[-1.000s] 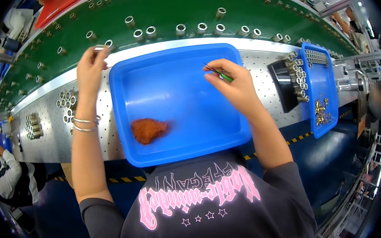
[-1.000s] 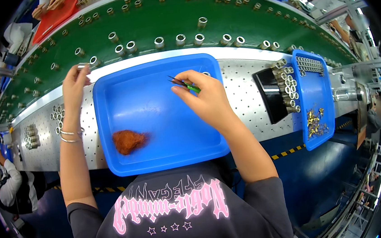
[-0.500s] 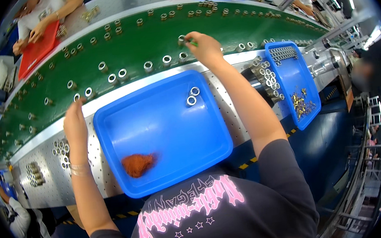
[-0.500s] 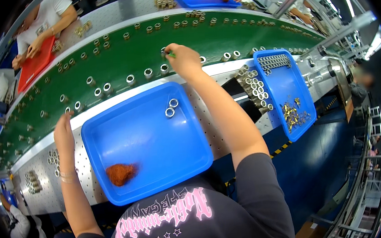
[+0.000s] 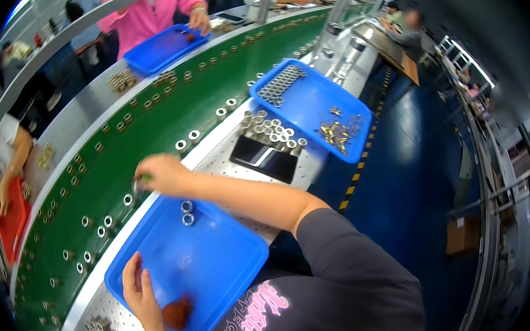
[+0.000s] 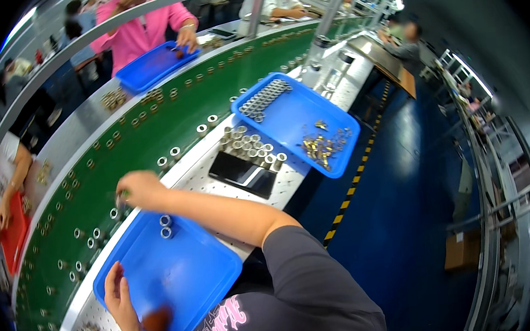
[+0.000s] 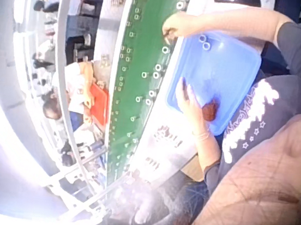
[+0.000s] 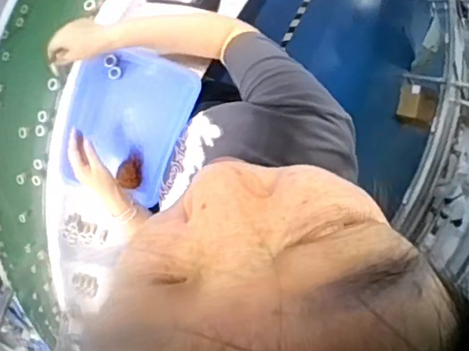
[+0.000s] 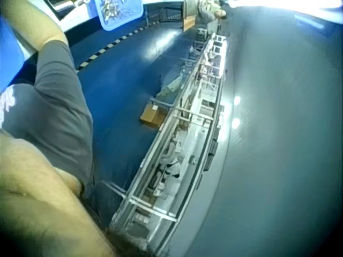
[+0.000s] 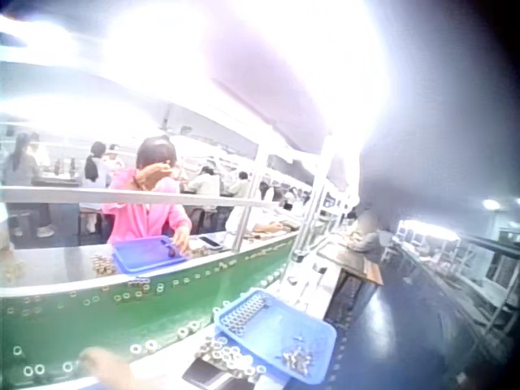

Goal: The person uses green-handled pliers to manipulate small cylindrical metal parts over a blue tray. They repeatedly pick up the parts, adjust them with the pliers, and place them back into the tray or onto the green workbench surface.

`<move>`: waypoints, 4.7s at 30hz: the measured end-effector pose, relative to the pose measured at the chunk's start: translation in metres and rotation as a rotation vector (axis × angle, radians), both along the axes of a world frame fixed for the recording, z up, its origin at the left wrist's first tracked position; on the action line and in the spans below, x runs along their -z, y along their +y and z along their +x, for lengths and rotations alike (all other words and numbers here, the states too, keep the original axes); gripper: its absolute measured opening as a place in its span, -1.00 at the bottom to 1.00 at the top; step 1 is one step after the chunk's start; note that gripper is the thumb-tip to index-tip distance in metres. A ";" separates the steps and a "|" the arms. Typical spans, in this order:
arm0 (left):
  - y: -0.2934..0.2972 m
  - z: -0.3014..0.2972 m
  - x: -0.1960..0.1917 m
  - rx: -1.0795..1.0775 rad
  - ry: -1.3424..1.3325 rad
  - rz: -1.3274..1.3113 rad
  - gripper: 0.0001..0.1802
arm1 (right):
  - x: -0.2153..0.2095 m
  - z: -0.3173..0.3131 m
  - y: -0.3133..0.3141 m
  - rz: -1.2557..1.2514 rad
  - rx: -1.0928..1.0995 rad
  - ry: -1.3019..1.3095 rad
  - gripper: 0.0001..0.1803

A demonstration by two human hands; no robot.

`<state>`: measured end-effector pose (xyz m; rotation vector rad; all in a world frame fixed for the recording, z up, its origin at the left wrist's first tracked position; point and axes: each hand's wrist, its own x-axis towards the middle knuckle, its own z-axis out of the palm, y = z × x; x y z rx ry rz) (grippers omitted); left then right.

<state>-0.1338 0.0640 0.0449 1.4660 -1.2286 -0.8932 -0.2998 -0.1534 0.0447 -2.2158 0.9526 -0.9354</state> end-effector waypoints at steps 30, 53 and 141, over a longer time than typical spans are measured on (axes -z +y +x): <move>0.031 -0.047 0.002 -0.084 0.229 0.024 -0.38 | -0.024 -0.026 0.162 0.239 -0.393 -0.130 -0.79; 0.024 -0.043 0.002 -0.091 0.732 0.060 -0.47 | -0.023 -0.031 0.151 0.108 -0.191 -0.128 -0.75; 0.013 0.029 0.015 -0.018 0.421 0.280 -0.41 | 0.060 -0.094 0.083 0.131 0.440 -0.015 -0.73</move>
